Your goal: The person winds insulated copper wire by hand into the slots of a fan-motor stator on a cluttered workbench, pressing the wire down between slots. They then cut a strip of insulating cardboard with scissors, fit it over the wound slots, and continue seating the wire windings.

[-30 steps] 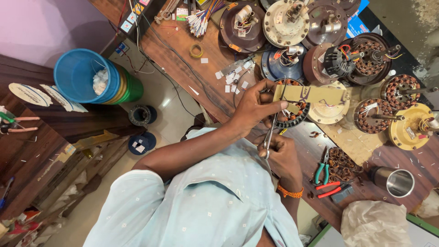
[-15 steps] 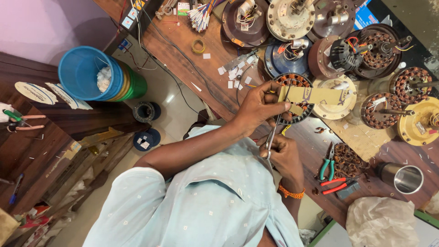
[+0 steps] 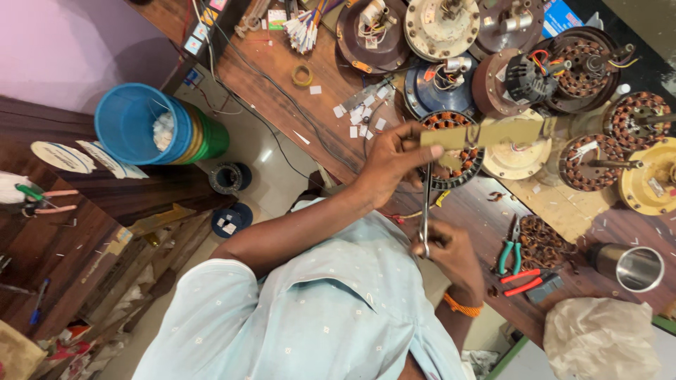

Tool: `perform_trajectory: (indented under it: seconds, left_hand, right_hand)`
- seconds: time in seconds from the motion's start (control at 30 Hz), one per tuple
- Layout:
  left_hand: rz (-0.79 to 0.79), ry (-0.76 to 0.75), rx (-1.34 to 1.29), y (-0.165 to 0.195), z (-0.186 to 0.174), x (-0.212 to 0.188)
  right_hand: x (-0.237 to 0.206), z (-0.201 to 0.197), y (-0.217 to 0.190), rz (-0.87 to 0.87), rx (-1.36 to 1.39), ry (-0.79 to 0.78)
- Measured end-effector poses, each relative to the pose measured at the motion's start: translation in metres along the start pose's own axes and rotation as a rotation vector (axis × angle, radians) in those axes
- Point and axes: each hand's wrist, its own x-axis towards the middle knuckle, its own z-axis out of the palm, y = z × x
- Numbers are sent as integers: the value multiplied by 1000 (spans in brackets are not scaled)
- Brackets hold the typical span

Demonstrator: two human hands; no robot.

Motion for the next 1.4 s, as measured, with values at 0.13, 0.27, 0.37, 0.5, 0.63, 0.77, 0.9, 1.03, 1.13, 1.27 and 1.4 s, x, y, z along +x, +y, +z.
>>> perform_trajectory:
  seconds: [0.13,0.27,0.37,0.5,0.63,0.77,0.9,1.03,1.13,1.27,1.4]
  left_hand:
    - [241,111,-59,29,-18,17]
    - [359,123,37,51,-40,20]
    - [308,152,64,39,-47,16]
    - [194,166,41,2,-48,12]
    - [71,109,26,-28,-43,8]
    - [3,68,-80,-49,-35,1]
    - [-69,1,-129,-67,-25,-7]
    - [-21,-47,-81,-75,-13,-17]
    - [-62,-60,11,-65,-12,-20]
    - [77,-96,526,-41,-24,-18]
    - [153,-24,601,-40,-25,-22]
  right_hand:
    - [-34,-28,60,80,-30,130]
    - [-59,-41,138,304,7,514]
    - [-43,-50,190,364,-263,680]
    - [-13,-65,212,227,-687,756]
    - [-10,-74,177,158,-593,673]
    - [-15,-46,79,-113,-80,744]
    - [-1,7,-13,-335,292,611]
    - [31,42,-58,-412,273,611]
    - [34,46,-65,-361,241,608]
    - [27,47,-62,-323,256,542]
    - [28,56,-59,-293,253,566]
